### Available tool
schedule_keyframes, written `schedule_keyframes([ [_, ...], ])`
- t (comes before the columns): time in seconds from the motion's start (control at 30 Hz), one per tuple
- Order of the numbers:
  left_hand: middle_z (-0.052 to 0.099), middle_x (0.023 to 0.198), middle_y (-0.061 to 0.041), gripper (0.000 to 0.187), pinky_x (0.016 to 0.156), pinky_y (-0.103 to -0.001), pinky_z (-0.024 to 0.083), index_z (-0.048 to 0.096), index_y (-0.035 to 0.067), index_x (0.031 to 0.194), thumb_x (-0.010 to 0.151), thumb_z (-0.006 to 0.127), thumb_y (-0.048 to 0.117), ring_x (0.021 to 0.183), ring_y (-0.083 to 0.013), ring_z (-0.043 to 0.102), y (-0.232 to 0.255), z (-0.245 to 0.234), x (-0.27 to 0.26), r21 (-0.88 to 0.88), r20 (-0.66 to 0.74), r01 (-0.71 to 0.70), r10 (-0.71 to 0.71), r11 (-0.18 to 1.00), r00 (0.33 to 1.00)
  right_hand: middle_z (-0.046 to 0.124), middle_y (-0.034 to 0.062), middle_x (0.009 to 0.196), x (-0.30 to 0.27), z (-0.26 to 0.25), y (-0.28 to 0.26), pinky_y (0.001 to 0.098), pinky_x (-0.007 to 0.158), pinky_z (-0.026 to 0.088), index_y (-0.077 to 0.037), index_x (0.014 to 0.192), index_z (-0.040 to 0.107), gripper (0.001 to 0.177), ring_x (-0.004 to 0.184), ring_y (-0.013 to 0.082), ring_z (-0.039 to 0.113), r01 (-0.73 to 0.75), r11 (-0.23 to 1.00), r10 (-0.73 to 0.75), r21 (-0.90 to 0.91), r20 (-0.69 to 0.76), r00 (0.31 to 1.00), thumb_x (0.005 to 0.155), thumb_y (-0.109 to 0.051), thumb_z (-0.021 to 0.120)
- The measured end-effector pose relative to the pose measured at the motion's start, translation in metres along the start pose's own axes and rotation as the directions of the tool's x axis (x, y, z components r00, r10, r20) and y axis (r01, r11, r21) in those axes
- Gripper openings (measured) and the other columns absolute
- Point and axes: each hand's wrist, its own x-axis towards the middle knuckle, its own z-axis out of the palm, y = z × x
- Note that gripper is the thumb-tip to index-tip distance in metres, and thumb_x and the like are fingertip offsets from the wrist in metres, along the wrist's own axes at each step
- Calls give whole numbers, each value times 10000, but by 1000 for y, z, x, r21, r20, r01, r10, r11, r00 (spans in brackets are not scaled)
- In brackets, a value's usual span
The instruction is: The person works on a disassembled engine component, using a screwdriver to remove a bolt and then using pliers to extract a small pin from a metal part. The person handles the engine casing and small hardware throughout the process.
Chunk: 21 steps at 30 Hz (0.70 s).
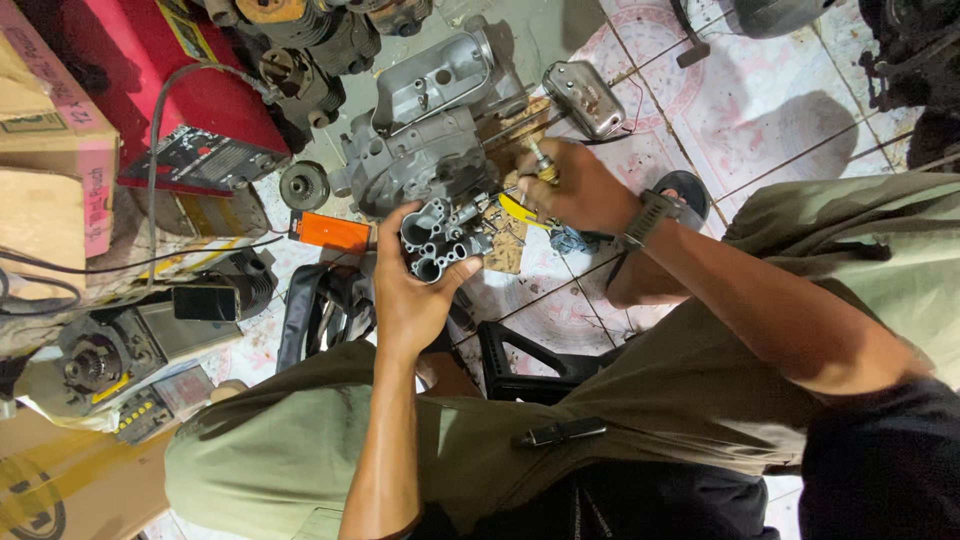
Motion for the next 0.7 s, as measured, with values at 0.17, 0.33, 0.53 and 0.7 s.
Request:
schedule_keyframes([
  [0.17,603,1136,-249,833,982,-494,423,430,86,1317,611,871,84,1126,-412,565,19,-1,-6,2,32,3,-3,1000,999,611,199,643,-11,-4,-27,317,503,537,89,1055,542,238,513,242,638,3,1000,-3,-2,-51,999,922,-100,597],
  [0.33,582,1185,-268,840,1004,-521,401,426,104,1340,623,863,111,1169,-464,523,16,4,-5,33,45,64,-65,997,997,617,158,612,-23,-1,-52,265,558,507,35,1071,554,228,542,191,627,-65,997,70,48,-102,992,928,-135,607],
  [0.53,621,1153,-223,816,997,-508,418,480,142,1303,591,878,181,1151,-424,548,-40,28,15,173,95,156,-174,973,980,626,163,654,-23,-1,-59,262,553,513,30,1073,546,196,589,187,647,-57,995,68,79,-145,987,946,-115,581],
  [0.7,558,1188,-156,741,1000,-512,433,533,165,1257,604,882,195,1145,-420,541,-115,53,28,248,129,213,-250,945,960,598,148,605,-25,-4,-63,260,569,502,46,1048,554,198,556,186,615,-49,994,65,96,-174,983,928,-103,608],
])
